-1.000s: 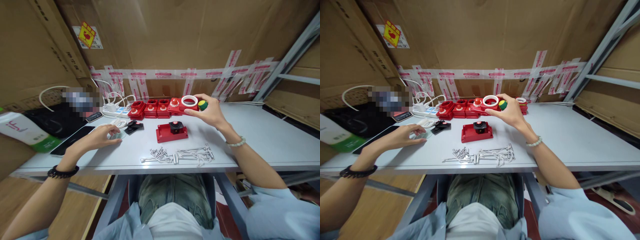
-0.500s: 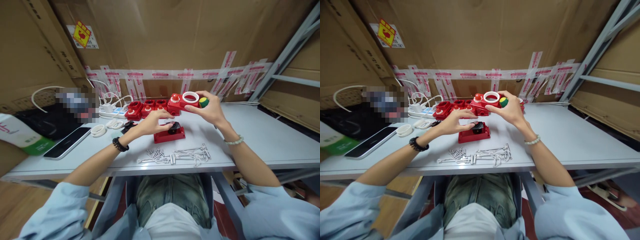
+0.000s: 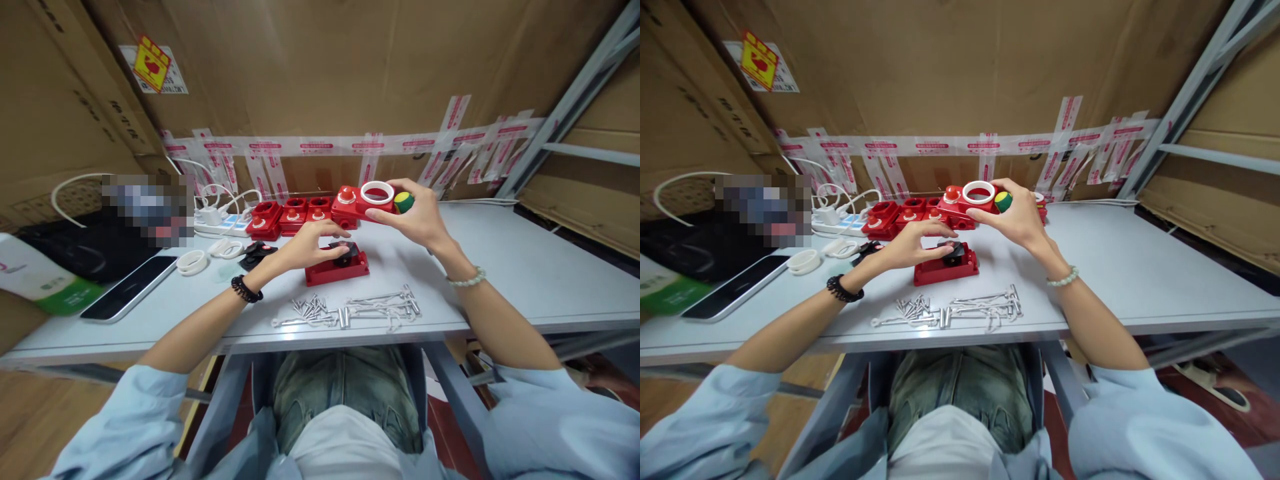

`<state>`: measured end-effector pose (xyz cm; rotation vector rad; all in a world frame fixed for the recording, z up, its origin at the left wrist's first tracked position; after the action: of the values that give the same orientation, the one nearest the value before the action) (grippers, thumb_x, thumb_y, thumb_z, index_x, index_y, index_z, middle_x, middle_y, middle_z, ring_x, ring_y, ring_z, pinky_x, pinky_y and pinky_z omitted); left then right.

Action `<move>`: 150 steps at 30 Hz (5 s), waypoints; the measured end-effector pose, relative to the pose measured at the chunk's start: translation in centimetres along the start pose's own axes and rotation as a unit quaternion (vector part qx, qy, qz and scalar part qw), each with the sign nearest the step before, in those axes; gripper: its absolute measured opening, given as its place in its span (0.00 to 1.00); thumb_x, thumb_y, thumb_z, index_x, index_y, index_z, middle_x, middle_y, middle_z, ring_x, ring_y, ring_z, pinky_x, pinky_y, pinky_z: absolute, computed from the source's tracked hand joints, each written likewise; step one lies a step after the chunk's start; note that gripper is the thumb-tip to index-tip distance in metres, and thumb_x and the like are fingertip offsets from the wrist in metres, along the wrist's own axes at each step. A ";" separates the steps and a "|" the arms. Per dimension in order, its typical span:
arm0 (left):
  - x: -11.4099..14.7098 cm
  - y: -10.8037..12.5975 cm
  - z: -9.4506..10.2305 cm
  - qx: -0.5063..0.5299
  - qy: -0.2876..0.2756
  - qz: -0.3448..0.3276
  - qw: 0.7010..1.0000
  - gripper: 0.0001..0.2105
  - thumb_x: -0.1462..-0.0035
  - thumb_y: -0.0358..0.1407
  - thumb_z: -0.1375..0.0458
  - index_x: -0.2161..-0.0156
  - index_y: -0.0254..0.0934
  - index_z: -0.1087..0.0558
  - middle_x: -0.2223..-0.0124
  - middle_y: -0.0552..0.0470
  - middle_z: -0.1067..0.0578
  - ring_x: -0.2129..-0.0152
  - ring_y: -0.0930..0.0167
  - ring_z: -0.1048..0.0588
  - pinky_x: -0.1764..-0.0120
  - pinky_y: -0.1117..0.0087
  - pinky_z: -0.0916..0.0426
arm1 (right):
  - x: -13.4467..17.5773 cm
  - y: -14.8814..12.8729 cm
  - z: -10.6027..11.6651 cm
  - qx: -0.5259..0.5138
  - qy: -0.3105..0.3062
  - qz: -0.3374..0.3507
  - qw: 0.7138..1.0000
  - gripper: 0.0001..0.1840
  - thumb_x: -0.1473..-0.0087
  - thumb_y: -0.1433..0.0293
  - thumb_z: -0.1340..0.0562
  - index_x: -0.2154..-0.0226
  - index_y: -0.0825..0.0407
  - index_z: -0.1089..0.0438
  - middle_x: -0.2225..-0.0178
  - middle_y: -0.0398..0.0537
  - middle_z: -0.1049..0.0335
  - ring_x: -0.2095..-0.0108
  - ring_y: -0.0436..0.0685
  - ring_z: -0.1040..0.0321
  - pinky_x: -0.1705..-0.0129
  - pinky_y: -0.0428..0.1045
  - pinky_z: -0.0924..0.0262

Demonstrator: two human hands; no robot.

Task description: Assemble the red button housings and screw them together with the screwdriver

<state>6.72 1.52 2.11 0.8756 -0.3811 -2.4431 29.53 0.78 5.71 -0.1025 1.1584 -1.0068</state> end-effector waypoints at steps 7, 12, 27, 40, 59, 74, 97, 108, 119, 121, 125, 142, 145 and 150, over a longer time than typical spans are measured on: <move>0.1 -0.1 0.0 0.003 0.006 0.003 1.000 0.14 0.41 0.40 0.39 0.53 0.35 0.24 0.53 0.45 0.20 0.58 0.67 0.22 0.52 0.64 0.28 | 0.1 -0.1 0.0 0.001 -0.004 -0.002 1.000 0.29 0.64 0.53 0.25 0.59 0.49 0.26 0.60 0.48 0.22 0.60 0.62 0.25 0.54 0.59 0.31; 0.1 -0.1 -0.1 0.004 0.009 0.000 1.000 0.14 0.41 0.40 0.39 0.52 0.35 0.24 0.53 0.46 0.20 0.58 0.68 0.22 0.53 0.65 0.28 | 0.2 -0.2 0.0 0.003 -0.005 0.001 1.000 0.29 0.63 0.54 0.25 0.59 0.50 0.26 0.60 0.48 0.22 0.60 0.62 0.25 0.55 0.58 0.32; 0.1 -0.1 -0.2 0.001 0.011 -0.018 1.000 0.13 0.41 0.39 0.38 0.53 0.34 0.24 0.55 0.45 0.20 0.59 0.67 0.22 0.54 0.64 0.28 | 0.1 0.0 -0.2 0.009 -0.013 -0.003 1.000 0.32 0.62 0.51 0.26 0.58 0.52 0.27 0.61 0.50 0.23 0.61 0.60 0.26 0.56 0.57 0.33; 0.1 -0.3 -0.3 0.005 0.011 -0.012 1.000 0.13 0.41 0.40 0.38 0.54 0.35 0.24 0.55 0.45 0.20 0.59 0.67 0.22 0.53 0.64 0.28 | 0.2 -0.1 -0.2 0.004 -0.013 -0.004 1.000 0.31 0.63 0.52 0.26 0.59 0.52 0.26 0.61 0.49 0.23 0.61 0.61 0.26 0.56 0.58 0.33; 1.3 0.9 2.9 -0.061 0.045 -0.006 0.997 0.32 0.47 0.49 0.36 0.40 0.39 0.36 0.42 0.43 0.28 0.47 0.60 0.27 0.44 0.57 0.33 | 2.1 -1.7 -3.2 -0.088 -0.181 0.026 0.979 0.33 0.60 0.53 0.26 0.54 0.53 0.28 0.56 0.50 0.23 0.59 0.60 0.26 0.54 0.57 0.33; 1.8 -0.1 1.6 -0.072 -0.023 0.048 0.996 0.29 0.47 0.51 0.36 0.44 0.39 0.33 0.46 0.43 0.25 0.52 0.60 0.25 0.47 0.56 0.33 | 2.6 -2.3 -3.0 -0.005 -0.278 0.105 0.955 0.14 0.44 0.60 0.38 0.59 0.47 0.21 0.44 0.54 0.37 0.43 0.65 0.37 0.42 0.64 0.42; 2.3 -1.1 0.3 -0.076 -0.064 0.070 0.993 0.30 0.46 0.52 0.38 0.43 0.39 0.35 0.46 0.44 0.24 0.57 0.60 0.22 0.51 0.58 0.33 | 2.4 -1.0 -3.5 -0.017 -0.316 0.113 0.942 0.14 0.49 0.69 0.37 0.59 0.47 0.22 0.49 0.50 0.27 0.48 0.60 0.30 0.43 0.59 0.39; 2.2 -0.5 0.3 -0.083 -0.069 0.090 0.990 0.28 0.46 0.50 0.37 0.45 0.39 0.34 0.50 0.45 0.23 0.60 0.61 0.23 0.54 0.60 0.34 | 2.4 -0.9 -3.5 -0.047 -0.325 0.098 0.939 0.14 0.52 0.70 0.35 0.60 0.48 0.22 0.51 0.48 0.24 0.44 0.61 0.32 0.40 0.59 0.41; 2.2 -0.9 -0.7 -0.050 -0.094 0.094 0.990 0.27 0.46 0.53 0.39 0.51 0.36 0.40 0.62 0.46 0.24 0.71 0.65 0.26 0.70 0.67 0.34 | 2.1 -0.3 -3.1 -0.089 -0.398 0.058 0.911 0.18 0.48 0.62 0.33 0.54 0.47 0.24 0.43 0.48 0.28 0.41 0.62 0.33 0.37 0.60 0.41; 2.2 -0.9 -0.8 -0.052 -0.096 0.100 0.989 0.28 0.47 0.54 0.39 0.51 0.37 0.41 0.62 0.45 0.24 0.71 0.64 0.25 0.70 0.67 0.35 | 2.1 -0.2 -3.2 -0.087 -0.403 0.058 0.909 0.18 0.47 0.62 0.33 0.53 0.48 0.24 0.42 0.49 0.30 0.40 0.62 0.34 0.37 0.59 0.41; 2.1 -0.7 -0.9 -0.065 -0.103 0.105 0.987 0.29 0.50 0.55 0.37 0.54 0.38 0.41 0.63 0.47 0.25 0.72 0.64 0.26 0.71 0.68 0.36 | 2.1 -0.3 -3.1 -0.074 -0.411 0.053 0.907 0.18 0.47 0.60 0.33 0.54 0.48 0.24 0.44 0.49 0.28 0.43 0.63 0.31 0.40 0.59 0.38; 1.7 0.3 -0.4 -0.107 -0.192 0.127 0.967 0.32 0.46 0.56 0.42 0.48 0.33 0.44 0.61 0.44 0.27 0.70 0.64 0.28 0.70 0.68 0.38 | 2.2 -0.1 -3.1 -0.040 -0.399 0.040 0.915 0.20 0.50 0.59 0.31 0.58 0.53 0.27 0.49 0.53 0.26 0.49 0.62 0.30 0.46 0.56 0.39; 1.7 0.7 -0.6 -0.133 -0.179 0.138 0.965 0.31 0.45 0.57 0.44 0.49 0.33 0.43 0.62 0.44 0.26 0.70 0.63 0.27 0.69 0.67 0.38 | 2.4 -0.1 -3.1 -0.040 -0.400 0.048 0.914 0.19 0.49 0.59 0.32 0.58 0.53 0.27 0.50 0.52 0.26 0.49 0.62 0.30 0.46 0.54 0.39; 1.7 0.9 -0.9 -0.156 -0.167 0.134 0.964 0.30 0.43 0.57 0.44 0.50 0.34 0.43 0.64 0.45 0.26 0.70 0.62 0.26 0.69 0.68 0.39 | 2.7 -0.1 -3.2 -0.034 -0.399 0.087 0.912 0.18 0.45 0.61 0.35 0.54 0.52 0.28 0.46 0.53 0.28 0.48 0.61 0.30 0.45 0.54 0.38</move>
<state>6.48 -0.24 0.92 0.2594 -0.2040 -2.3066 27.03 0.10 2.44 -0.4187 0.4364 -0.6535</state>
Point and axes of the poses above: each hand's wrist, its own x-axis away from the middle knuckle, its own z-axis out of the back of the hand, y = z × x, the point moved 2 cm from there along -x, towards the middle knuckle
